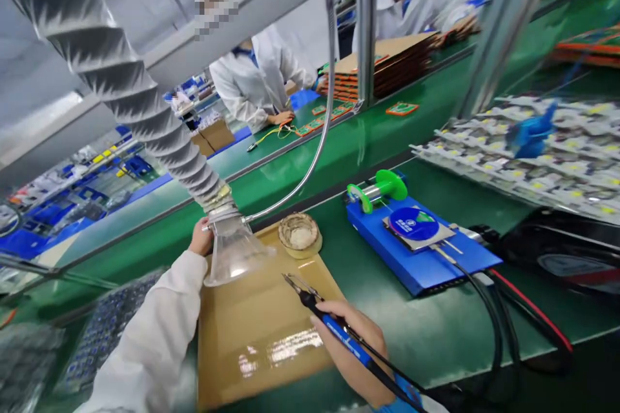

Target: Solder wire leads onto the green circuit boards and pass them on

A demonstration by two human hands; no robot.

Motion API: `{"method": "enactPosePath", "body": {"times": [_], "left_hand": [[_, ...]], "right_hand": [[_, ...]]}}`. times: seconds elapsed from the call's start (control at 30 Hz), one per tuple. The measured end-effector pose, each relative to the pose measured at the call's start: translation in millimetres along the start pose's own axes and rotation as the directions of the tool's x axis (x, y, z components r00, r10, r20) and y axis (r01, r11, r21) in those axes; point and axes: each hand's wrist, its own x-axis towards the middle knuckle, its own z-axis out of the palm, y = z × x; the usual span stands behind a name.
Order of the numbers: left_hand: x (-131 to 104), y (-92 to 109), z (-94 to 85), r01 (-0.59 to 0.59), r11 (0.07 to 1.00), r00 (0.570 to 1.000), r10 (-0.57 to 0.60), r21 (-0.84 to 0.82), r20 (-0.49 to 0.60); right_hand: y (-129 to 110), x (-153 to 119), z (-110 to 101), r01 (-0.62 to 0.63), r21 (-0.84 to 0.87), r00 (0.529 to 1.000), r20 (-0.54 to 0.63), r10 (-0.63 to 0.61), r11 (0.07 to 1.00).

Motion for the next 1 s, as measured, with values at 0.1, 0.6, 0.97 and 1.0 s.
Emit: {"method": "enactPosePath", "body": {"times": [0.1,0.6,0.97,1.0], "left_hand": [[-31.4,-27.4,-56.3,0.126,0.99,0.983,-0.133,-0.059,-0.124],[-253.6,-56.0,-35.1,0.293,0.952,0.928,-0.261,-0.087,0.268],[-275.3,-60.3,-36.1,-0.654,0.531,0.747,0.342,0.539,0.57],[-275.2,-60.5,-35.7,-0.676,0.526,0.725,0.35,0.516,0.593]], "right_hand": [[-1.4,-1.9,-2.5,0.028,0.003,0.999,0.022,-0.028,1.0],[-19.7,-11.3,0.4,-0.197,-0.09,0.98,0.014,0.199,0.976],[-47.4,-15.8,81.1,-0.211,-0.109,0.88,0.411,0.237,0.971],[-45.1,-16.7,82.5,-0.203,-0.113,0.868,0.439,0.232,0.973]]}}
